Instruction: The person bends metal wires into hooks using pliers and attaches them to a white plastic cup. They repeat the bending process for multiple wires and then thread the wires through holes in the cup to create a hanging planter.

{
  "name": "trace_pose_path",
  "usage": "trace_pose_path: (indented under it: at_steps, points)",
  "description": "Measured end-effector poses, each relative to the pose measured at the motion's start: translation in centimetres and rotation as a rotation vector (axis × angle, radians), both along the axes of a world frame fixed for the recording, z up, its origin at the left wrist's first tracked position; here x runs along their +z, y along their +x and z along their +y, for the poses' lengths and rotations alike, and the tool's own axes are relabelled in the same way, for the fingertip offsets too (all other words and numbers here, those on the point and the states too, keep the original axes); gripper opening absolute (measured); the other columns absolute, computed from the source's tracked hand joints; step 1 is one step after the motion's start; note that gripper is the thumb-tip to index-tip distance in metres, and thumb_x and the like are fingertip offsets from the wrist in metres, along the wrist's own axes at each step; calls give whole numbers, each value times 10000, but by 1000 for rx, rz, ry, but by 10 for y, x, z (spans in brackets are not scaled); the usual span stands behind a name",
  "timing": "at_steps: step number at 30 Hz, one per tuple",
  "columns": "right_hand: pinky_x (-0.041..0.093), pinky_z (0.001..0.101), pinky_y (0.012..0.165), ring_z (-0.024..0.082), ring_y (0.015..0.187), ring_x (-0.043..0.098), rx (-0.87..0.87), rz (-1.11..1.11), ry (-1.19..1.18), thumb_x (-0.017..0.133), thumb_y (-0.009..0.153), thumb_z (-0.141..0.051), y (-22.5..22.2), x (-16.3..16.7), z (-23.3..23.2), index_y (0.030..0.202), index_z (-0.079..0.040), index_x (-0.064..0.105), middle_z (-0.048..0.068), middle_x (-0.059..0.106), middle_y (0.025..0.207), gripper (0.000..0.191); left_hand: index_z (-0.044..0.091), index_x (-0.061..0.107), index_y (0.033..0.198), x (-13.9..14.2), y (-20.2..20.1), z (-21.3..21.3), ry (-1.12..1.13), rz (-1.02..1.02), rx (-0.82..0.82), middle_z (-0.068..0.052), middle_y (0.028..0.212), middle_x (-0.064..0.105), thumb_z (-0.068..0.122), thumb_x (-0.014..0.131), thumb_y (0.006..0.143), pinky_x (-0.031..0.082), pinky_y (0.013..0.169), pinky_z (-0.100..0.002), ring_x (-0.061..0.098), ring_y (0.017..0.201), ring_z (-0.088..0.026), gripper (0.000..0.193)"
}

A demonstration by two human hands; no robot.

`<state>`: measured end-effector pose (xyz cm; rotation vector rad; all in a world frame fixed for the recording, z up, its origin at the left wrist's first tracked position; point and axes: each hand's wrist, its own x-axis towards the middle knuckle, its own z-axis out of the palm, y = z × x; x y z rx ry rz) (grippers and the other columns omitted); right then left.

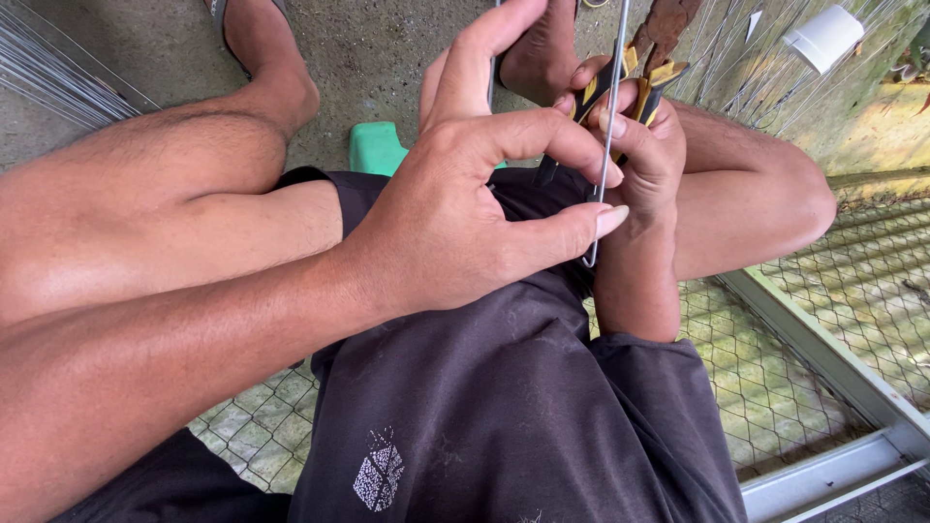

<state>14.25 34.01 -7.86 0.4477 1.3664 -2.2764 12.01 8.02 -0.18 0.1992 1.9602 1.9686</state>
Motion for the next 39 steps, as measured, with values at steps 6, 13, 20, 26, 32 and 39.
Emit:
trace_pose_path:
  at_steps: [6,13,20,26,32,39]
  points:
    - [572,379,1004,254,1081,683,18,-13,8,767,963,-99,-2,2,-4,969,-19,664,166,594,1245,130,237,768,1002,-9,2,5,52,-84,-11,-223,1654,200,281,886,877,239,1354,-498,181,1613,-400,177]
    - [588,374,970,259,1090,684,7,-23,-9,762,956,-83,0,3,-5,989,-31,662,165,604,1242,118,246,778,1000,-17,8,7,-30,-31,-24,-241,1631,169,289,911,861,217,1344,-543,145,1588,-421,197]
    - [582,370,976,266,1085,675,38,-5,26,756,978,-94,3,-3,1,982,-8,655,175,603,1275,132,242,770,1066,-20,10,12,77,-46,-14,-192,1658,162,288,912,938,497,1202,-384,447,1449,-269,196]
    - [596,375,936,260,1053,688,53,-38,7,753,955,-100,4,-9,7,963,-14,650,161,625,1229,134,192,772,1089,-1,5,12,127,-139,-4,-105,1535,408,241,897,896,579,977,-296,602,1167,-133,236]
    - [601,374,964,258,1050,705,49,-74,78,740,956,-87,4,-11,6,959,-25,642,137,698,1014,115,174,774,1069,15,-1,10,155,-207,-8,-17,1312,507,225,884,902,530,793,-215,540,873,-57,207]
    - [583,335,940,219,1014,701,77,-5,-11,773,978,-97,3,-12,3,976,-28,658,137,652,1172,134,164,769,1090,14,2,11,156,-191,11,-12,1304,493,221,890,917,538,794,-199,547,882,-36,218]
